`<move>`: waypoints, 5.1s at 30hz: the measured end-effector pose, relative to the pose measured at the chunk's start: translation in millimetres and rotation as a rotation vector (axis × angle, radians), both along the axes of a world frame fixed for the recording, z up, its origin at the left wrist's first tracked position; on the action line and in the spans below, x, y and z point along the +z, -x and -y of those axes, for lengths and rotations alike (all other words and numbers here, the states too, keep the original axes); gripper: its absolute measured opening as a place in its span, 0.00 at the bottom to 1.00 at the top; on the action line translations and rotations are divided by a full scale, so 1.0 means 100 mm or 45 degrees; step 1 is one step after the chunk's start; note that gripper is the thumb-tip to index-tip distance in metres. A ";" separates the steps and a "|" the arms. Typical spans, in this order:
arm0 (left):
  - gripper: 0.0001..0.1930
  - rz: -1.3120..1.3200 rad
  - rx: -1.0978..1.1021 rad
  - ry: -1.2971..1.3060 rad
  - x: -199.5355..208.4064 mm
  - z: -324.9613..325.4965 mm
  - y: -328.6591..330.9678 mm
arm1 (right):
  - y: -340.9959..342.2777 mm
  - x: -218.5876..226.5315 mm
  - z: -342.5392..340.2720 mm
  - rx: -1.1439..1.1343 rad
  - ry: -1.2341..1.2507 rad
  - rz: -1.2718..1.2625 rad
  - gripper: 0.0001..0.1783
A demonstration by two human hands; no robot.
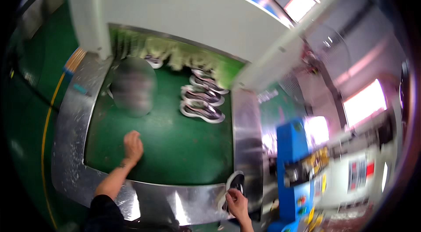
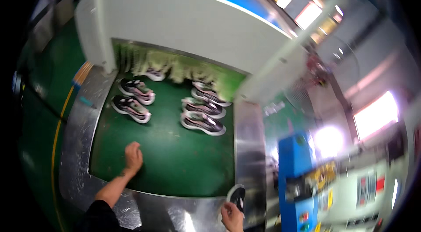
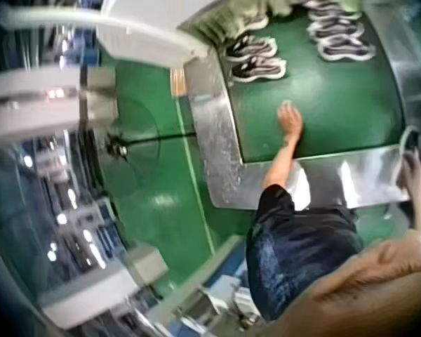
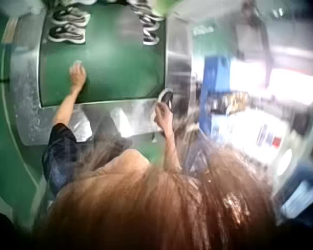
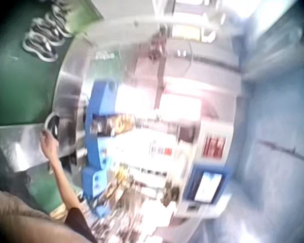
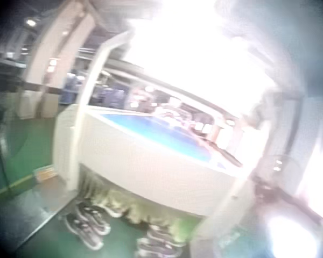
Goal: The person picks up shoes from a conveyor belt, places them into a lasting or sole-attaching machine, presses buttons to operate the machine, and then removes the shoes and places them back on the conveyor.
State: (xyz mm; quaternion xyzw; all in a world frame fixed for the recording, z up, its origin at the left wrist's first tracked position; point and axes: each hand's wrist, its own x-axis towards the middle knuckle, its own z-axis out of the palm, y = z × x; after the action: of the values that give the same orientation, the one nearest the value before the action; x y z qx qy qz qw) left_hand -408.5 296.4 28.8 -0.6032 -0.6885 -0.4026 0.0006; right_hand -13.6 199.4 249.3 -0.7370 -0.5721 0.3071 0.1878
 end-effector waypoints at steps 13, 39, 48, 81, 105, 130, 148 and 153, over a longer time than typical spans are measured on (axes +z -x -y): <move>0.19 -0.034 0.303 0.327 -0.26 0.23 1.14 | 4.07 -1.60 -3.30 1.365 -0.333 0.229 0.30; 0.44 1.836 -1.739 0.787 3.09 1.31 -3.69 | -1.05 0.91 1.47 -0.049 -0.872 -0.934 0.42; 0.36 1.242 -2.167 1.051 3.04 3.53 -5.94 | -3.05 0.36 4.50 -1.599 -0.984 -1.531 0.14; 0.30 1.065 -1.350 1.757 3.47 2.89 -5.40 | -6.38 1.05 4.09 -1.501 -0.220 -1.399 0.13; 0.25 1.488 -0.544 1.821 2.40 2.49 -4.70 | -5.86 0.46 3.30 -1.536 -0.487 0.692 0.31; 0.26 1.773 -0.134 0.724 2.99 2.75 -3.56 | -2.09 0.14 2.40 -0.344 -0.544 -0.676 0.07; 0.27 0.403 -0.508 0.556 0.71 0.74 -1.89 | -0.57 0.30 -0.19 0.177 -0.516 -0.414 0.20; 0.26 -0.155 0.096 0.448 0.10 0.21 -0.32 | 0.30 0.87 -2.22 0.972 -0.339 0.024 0.35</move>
State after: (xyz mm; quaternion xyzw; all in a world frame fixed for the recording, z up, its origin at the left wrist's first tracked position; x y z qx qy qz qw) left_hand -376.5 275.2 38.7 -0.5911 -0.7691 -0.2383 -0.0483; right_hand -43.9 421.9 336.7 -0.4436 -0.8412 0.2712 0.1486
